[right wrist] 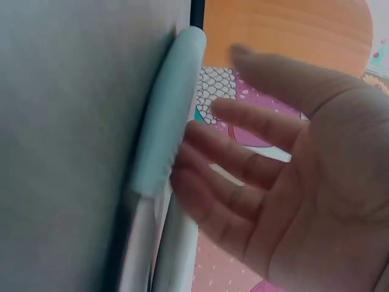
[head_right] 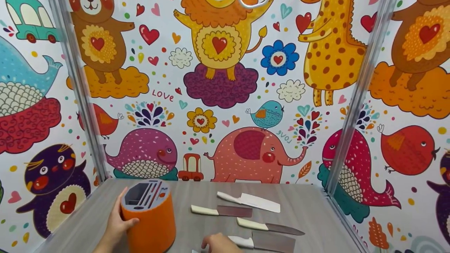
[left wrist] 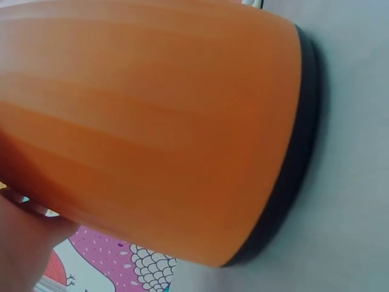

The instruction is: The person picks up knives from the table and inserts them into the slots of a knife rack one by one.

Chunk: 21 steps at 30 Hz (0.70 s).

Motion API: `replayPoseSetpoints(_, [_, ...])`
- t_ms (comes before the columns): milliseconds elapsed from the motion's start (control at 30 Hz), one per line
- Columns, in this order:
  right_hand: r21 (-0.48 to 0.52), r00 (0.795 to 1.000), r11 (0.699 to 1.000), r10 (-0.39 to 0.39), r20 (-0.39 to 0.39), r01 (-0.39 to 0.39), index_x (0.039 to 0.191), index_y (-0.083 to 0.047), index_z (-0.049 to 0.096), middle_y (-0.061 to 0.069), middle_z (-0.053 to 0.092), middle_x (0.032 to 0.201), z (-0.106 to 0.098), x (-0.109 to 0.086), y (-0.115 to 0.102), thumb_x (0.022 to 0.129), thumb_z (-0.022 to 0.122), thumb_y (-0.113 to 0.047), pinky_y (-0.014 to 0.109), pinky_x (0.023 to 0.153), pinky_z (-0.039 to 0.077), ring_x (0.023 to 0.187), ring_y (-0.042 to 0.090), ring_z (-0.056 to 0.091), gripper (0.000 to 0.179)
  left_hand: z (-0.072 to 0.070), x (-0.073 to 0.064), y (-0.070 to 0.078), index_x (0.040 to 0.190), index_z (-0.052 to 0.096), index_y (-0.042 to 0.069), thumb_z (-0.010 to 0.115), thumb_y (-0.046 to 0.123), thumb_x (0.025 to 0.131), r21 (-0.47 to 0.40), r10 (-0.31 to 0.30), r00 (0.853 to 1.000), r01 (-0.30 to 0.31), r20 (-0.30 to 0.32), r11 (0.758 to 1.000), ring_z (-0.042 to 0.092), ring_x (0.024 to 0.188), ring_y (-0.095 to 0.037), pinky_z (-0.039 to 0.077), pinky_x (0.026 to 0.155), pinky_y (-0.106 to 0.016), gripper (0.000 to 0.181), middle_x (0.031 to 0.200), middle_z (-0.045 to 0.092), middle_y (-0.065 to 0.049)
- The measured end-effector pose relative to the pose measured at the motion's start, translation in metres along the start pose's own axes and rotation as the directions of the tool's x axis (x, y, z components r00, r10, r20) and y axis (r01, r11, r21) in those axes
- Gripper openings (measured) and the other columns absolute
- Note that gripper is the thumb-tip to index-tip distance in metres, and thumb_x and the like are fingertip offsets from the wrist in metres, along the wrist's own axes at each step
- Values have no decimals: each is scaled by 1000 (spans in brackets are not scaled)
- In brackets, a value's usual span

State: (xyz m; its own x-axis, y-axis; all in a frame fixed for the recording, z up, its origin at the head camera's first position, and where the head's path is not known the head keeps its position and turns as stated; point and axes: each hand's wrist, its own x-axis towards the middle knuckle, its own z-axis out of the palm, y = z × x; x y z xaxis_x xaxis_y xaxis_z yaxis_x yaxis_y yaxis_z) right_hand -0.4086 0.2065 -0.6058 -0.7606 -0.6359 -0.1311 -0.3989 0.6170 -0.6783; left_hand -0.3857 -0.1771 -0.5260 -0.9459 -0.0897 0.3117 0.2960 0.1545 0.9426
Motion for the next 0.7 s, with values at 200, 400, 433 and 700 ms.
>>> replayPoseSetpoints(200, [-236, 987, 960, -158, -8, 151, 104, -17, 79, -12, 73, 77, 19, 21, 27, 95, 77, -28, 15, 60, 51, 66, -8, 59, 14, -2, 0, -2, 170, 20, 17, 88, 28, 89, -28, 25, 1000, -25, -4, 999, 56, 135, -24, 51, 107, -21, 106, 164, 48, -13])
replayPoseSetpoints(400, [-330, 979, 926, -204, -22, 185, 99, -16, 80, -8, 77, 80, 23, 19, 21, 97, 75, -33, 14, 62, 51, 68, -7, 61, 18, -3, -3, -6, 169, 23, 15, 90, 25, 85, -35, 54, 998, -55, -18, 998, 59, 124, -5, 48, 101, -12, 108, 160, 51, -14])
replayPoseSetpoints(433, [-342, 980, 923, -197, -27, 176, 98, -16, 80, -9, 76, 79, 23, 17, 19, 97, 76, -34, 14, 63, 50, 67, -8, 61, 18, -3, -3, -5, 169, 23, 16, 90, 27, 85, -34, 50, 999, -51, -16, 998, 59, 123, -3, 48, 100, -11, 108, 161, 51, -13])
replayPoseSetpoints(700, [-399, 996, 917, -38, -84, 1, 86, -8, 78, 0, 68, 67, 5, -17, -34, 87, 81, -16, 22, 55, 46, 59, 1, 47, 9, -1, -1, -3, 169, 23, 18, 90, 27, 87, -33, 36, 999, -37, -12, 999, 59, 124, -5, 48, 101, -12, 106, 161, 50, -12])
